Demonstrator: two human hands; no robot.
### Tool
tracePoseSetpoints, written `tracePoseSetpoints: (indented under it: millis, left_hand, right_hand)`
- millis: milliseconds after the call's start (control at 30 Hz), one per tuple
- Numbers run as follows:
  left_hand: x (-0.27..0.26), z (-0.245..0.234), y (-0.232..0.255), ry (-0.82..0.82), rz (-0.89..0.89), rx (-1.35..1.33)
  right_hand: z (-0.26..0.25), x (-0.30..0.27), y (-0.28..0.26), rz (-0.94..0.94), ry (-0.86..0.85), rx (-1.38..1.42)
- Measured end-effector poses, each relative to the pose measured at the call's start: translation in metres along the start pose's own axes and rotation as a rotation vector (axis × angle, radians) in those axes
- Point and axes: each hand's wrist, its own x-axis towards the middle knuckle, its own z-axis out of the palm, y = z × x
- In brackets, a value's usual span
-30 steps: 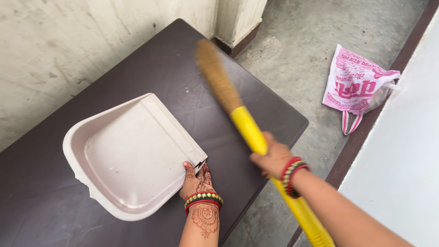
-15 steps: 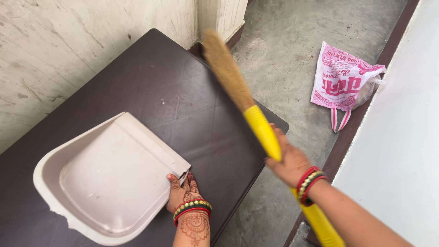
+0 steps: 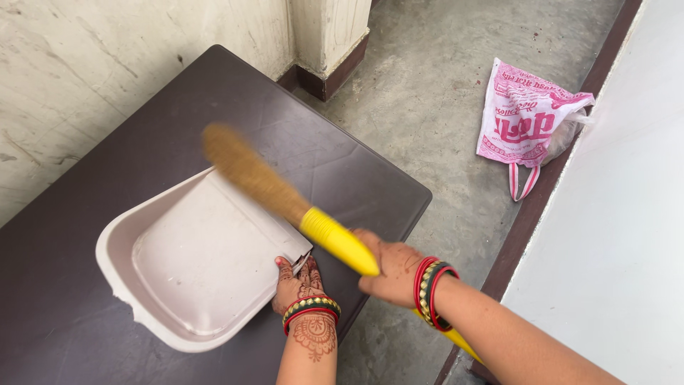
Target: The person organizes items on a balcony, placing a basket of goods and a bag of toys on the floor. They then use a broom and dustpan to sweep debris from a dark plastic storage box and the surrounding floor area.
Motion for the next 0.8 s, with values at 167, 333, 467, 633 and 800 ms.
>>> tracePoseSetpoints:
  millis: [167,333,467,633,800]
  left_hand:
    - [-0.007,0.002,0.003,0.004,0.015,-0.028]
    - [-0.021,0.002,0.003,0.014,0.042,-0.098]
    - [-0.028,0.002,0.005,0.030,0.057,-0.128]
    - [-0.019,-0.008,0.007,-0.074,0.029,-0.115]
    - [-0.001,-0.015,0.011,-0.105,0.022,-0.123]
  right_hand:
    - [-0.006,-0.009,0.018,0.176,0.036,-0.024]
    - [-0.044,-0.015,0.046,0.344,0.141,-0.123]
    - [-0.043,-0.013,0.042,0.312,0.131,-0.131]
    - [-0.018,-0.010,0.011,0.210,-0.051,-0.126]
    - [-0.007,-0.015,-0.002,0.090,-0.083,-0.118]
